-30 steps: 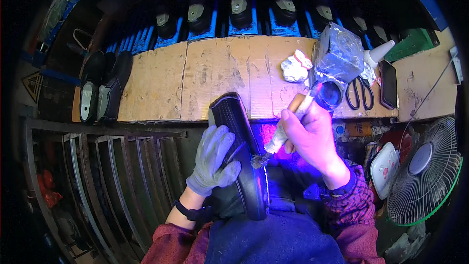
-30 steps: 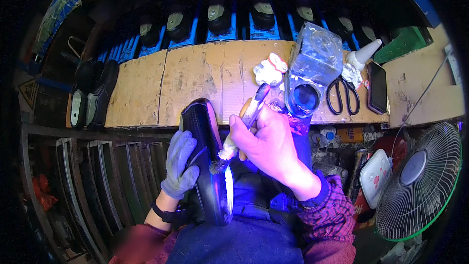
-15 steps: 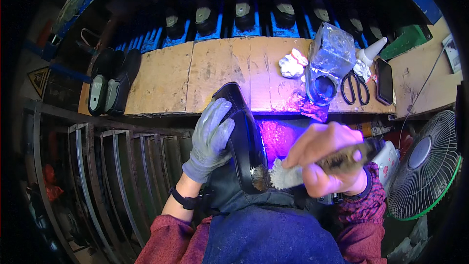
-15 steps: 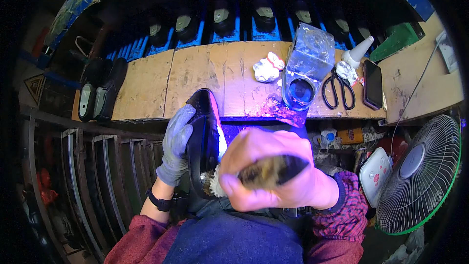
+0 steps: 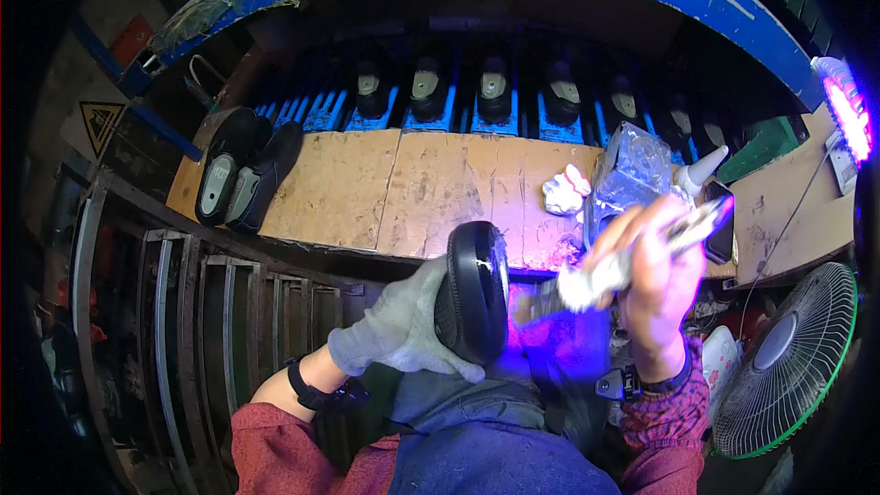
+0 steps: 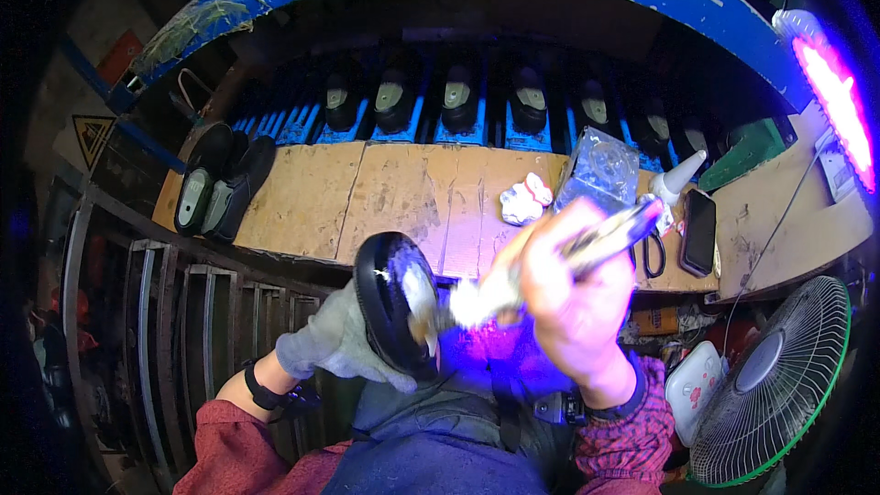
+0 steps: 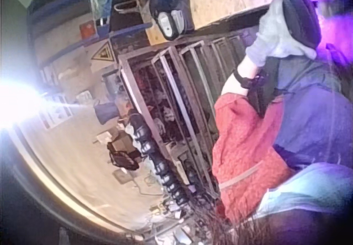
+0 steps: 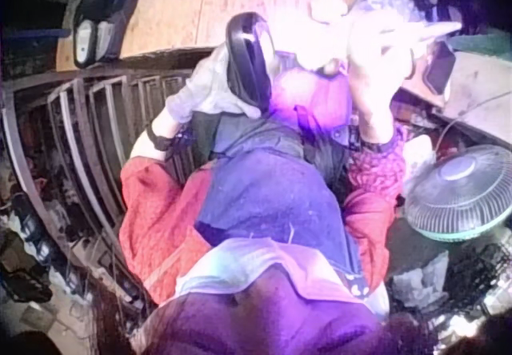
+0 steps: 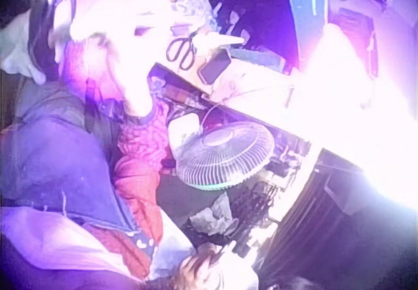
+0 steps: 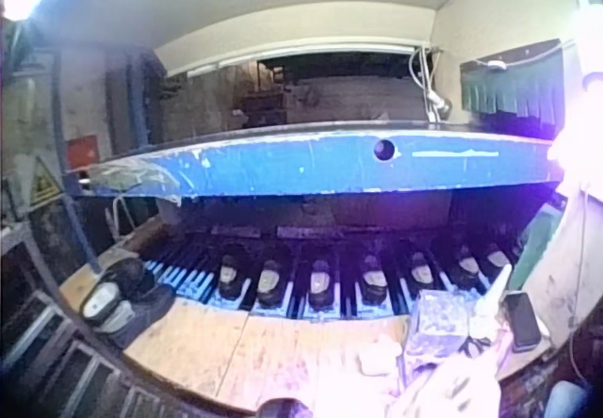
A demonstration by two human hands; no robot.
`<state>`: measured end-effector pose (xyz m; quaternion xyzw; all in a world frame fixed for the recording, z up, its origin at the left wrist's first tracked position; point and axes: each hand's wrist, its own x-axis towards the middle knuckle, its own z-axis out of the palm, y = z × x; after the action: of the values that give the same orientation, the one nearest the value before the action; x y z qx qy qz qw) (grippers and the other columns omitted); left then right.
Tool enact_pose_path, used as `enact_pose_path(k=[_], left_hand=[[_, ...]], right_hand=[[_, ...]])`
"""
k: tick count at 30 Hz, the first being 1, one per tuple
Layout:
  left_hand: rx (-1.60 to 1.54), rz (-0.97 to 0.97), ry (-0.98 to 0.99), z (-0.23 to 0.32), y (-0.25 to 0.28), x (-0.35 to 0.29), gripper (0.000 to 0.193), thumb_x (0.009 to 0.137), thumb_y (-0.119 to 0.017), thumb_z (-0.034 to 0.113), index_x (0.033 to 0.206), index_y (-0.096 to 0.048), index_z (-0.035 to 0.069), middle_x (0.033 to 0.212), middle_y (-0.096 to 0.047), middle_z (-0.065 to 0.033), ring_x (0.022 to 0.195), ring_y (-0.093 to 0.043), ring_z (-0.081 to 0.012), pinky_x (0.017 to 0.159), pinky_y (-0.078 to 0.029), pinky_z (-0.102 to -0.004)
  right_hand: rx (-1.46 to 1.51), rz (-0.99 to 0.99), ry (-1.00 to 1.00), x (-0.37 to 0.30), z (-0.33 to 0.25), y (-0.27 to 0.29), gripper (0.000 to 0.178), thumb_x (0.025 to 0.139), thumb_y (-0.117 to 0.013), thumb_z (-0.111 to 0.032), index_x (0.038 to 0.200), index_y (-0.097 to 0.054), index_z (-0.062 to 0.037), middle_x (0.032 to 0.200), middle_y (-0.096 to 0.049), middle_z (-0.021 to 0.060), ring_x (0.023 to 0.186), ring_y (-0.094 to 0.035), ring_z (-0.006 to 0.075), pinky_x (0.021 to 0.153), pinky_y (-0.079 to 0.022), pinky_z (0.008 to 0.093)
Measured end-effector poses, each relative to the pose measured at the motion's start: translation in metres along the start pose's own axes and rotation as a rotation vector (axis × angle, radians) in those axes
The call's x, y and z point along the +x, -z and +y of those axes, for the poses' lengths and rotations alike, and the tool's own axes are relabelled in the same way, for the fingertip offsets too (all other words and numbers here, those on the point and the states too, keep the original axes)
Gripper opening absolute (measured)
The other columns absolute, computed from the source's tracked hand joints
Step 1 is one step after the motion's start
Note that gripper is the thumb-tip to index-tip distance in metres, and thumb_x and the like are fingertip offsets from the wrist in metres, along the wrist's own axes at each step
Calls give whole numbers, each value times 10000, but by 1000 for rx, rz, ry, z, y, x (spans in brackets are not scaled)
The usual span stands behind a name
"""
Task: Apply adhesive to the perimeter of shoe soles using a brush.
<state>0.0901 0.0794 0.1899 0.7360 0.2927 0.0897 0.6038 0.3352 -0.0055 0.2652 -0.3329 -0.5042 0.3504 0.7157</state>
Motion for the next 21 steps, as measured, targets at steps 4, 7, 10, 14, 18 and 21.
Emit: enact_pose_path(k=[4,7,10,14,18,21], left_hand=[[-13,-72,42,-8,-11,2,1223,473,-967,426,1432,-328,17,1313,-540,-160,1190,-563,-267,1042,-445,-373],[50,-70,69,-13,-14,2,1220,474,-961,424,1428,-326,5,1314,-536,-167,1186,-563,-273,1038,-447,-375],[-5,-51,97,-13,-11,8,1166,483,-955,373,1410,-352,2,1280,-555,-157,1154,-572,-255,1009,-464,-372],[-104,-56,90,-11,-3,23,1036,522,-935,277,1370,-408,0,1213,-586,-128,1093,-583,-217,958,-490,-362],[-337,-52,90,-19,0,36,791,614,-865,111,1301,-489,4,1128,-610,-66,1004,-588,-165,914,-496,-339],[-565,-53,166,-34,3,45,558,766,-739,124,1271,-530,13,1060,-629,-37,965,-597,-141,902,-497,-317]], right_hand=[[-239,120,-83,15,19,1,146,998,-518,-141,899,-471,-45,751,-647,135,553,-594,122,502,-485,238],[-245,-19,23,15,29,3,204,994,-530,-213,880,-467,-57,735,-638,158,538,-578,137,512,-488,255],[-309,-126,126,9,39,10,197,971,-567,-209,896,-485,-46,746,-638,168,588,-604,167,560,-513,284],[-151,-113,29,-8,57,20,160,876,-678,-36,925,-527,-19,792,-647,114,718,-645,181,645,-513,308],[-164,-77,67,-28,77,24,170,860,-703,-61,927,-552,-20,799,-654,119,713,-654,193,644,-516,318],[-249,-111,-169,-39,73,32,167,854,-706,-63,921,-559,-20,794,-661,114,681,-653,191,619,-518,324]])
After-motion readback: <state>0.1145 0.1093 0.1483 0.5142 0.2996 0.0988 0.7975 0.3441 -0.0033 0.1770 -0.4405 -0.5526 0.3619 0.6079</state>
